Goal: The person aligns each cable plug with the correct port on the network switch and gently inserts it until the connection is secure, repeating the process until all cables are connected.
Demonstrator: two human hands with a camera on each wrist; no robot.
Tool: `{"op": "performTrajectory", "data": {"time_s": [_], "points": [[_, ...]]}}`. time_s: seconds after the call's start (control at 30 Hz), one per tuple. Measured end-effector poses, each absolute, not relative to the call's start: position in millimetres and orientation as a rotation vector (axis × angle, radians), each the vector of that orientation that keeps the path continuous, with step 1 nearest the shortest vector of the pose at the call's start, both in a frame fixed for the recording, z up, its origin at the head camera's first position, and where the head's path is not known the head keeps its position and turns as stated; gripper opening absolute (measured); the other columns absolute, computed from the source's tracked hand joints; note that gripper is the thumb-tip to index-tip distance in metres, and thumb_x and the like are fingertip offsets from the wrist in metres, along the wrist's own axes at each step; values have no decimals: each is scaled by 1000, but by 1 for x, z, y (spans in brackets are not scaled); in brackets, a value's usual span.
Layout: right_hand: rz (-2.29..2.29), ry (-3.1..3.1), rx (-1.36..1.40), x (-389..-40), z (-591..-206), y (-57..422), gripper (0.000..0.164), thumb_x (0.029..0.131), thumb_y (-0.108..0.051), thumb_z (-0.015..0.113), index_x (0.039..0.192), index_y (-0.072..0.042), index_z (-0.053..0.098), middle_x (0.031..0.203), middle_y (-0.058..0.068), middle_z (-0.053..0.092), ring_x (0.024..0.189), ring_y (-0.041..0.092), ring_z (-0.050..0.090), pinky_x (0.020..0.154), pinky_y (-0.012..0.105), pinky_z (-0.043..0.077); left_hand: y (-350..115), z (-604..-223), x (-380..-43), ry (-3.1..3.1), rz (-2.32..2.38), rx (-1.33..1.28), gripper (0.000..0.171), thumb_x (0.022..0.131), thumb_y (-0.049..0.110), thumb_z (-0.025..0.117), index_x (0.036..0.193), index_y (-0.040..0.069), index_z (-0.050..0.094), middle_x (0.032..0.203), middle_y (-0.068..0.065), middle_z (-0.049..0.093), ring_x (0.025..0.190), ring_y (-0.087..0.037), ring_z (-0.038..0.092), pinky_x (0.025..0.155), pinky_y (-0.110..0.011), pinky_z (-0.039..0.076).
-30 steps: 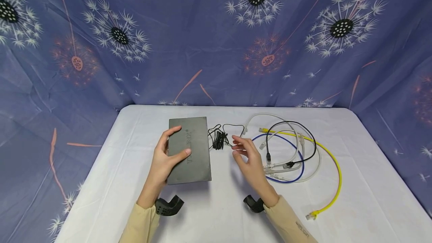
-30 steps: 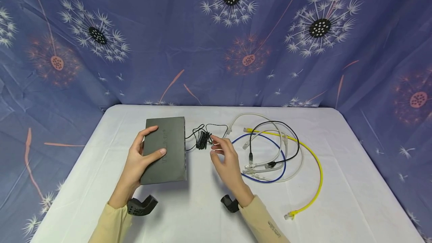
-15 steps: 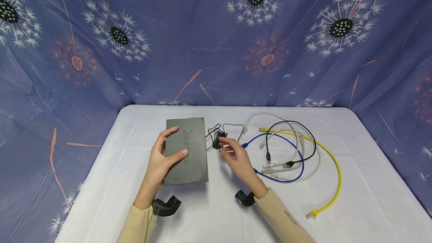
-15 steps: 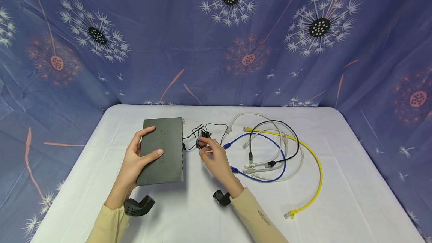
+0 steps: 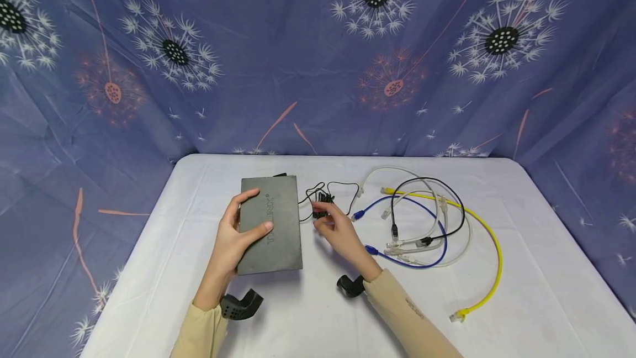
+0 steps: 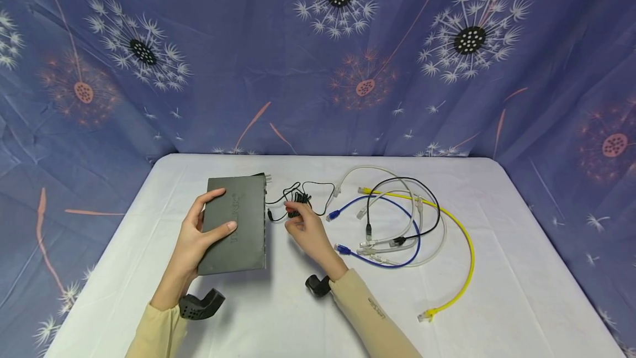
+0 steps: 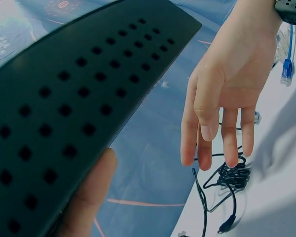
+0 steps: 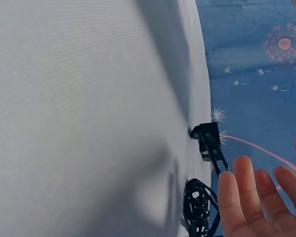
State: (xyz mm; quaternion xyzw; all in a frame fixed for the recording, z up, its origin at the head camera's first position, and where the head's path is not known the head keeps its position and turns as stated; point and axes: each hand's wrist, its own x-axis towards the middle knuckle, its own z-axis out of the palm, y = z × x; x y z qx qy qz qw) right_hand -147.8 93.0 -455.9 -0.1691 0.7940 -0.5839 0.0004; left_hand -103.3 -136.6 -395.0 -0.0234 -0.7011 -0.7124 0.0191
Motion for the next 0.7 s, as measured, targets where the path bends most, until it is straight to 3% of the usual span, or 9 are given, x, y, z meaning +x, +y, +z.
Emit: {"op": "performTrajectory", "data": {"time_s": [0.13, 0.27, 0.37, 0.5, 0.6, 0.7], "points": [[-1834, 2479, -485, -153, -463, 94, 46, 87, 7, 58, 132, 0, 53, 119, 20, 58, 87, 23, 64, 70, 28, 52, -138, -395, -103, -2186, -2201, -72, 66, 82, 2, 74, 139, 18, 46, 136, -4, 41, 110, -22, 46, 84, -34, 42], [-1841, 2454, -484, -155, -465, 95, 47, 87, 5, 60, 133, 1, 52, 121, 21, 57, 88, 24, 64, 68, 30, 52, -139, -396, -102, -2188, -2196, -69, 66, 81, 2, 74, 139, 18, 46, 136, -4, 41, 114, -21, 44, 88, -37, 39], [-1821, 2434, -506, -152, -455, 94, 47, 88, 7, 58, 133, 6, 48, 124, 27, 54, 90, 32, 63, 69, 31, 52, -141, -397, -101, -2191, -2169, -84, 65, 82, 3, 74, 139, 17, 46, 143, -1, 36, 130, -19, 32, 100, -42, 29], [-1781, 2403, -496, -146, -435, 93, 46, 87, 10, 54, 133, 12, 45, 126, 31, 51, 92, 38, 62, 71, 28, 51, -143, -399, -101, -2200, -2132, -106, 65, 81, 4, 75, 139, 15, 46, 149, 2, 29, 143, -18, 7, 110, -46, 10], [-1774, 2389, -491, -145, -431, 92, 47, 87, 10, 53, 133, 12, 45, 127, 32, 50, 93, 39, 62, 71, 25, 49, -145, -400, -101, -2197, -2138, -93, 66, 81, 3, 75, 139, 15, 46, 148, 1, 31, 141, -19, 14, 109, -43, 16], [-1774, 2378, -495, -148, -433, 92, 47, 86, 11, 53, 133, 12, 45, 127, 32, 50, 93, 39, 62, 72, 24, 49, -146, -401, -102, -2193, -2153, -69, 67, 80, 2, 75, 139, 15, 46, 145, 2, 33, 134, -19, 29, 101, -40, 27]]}}
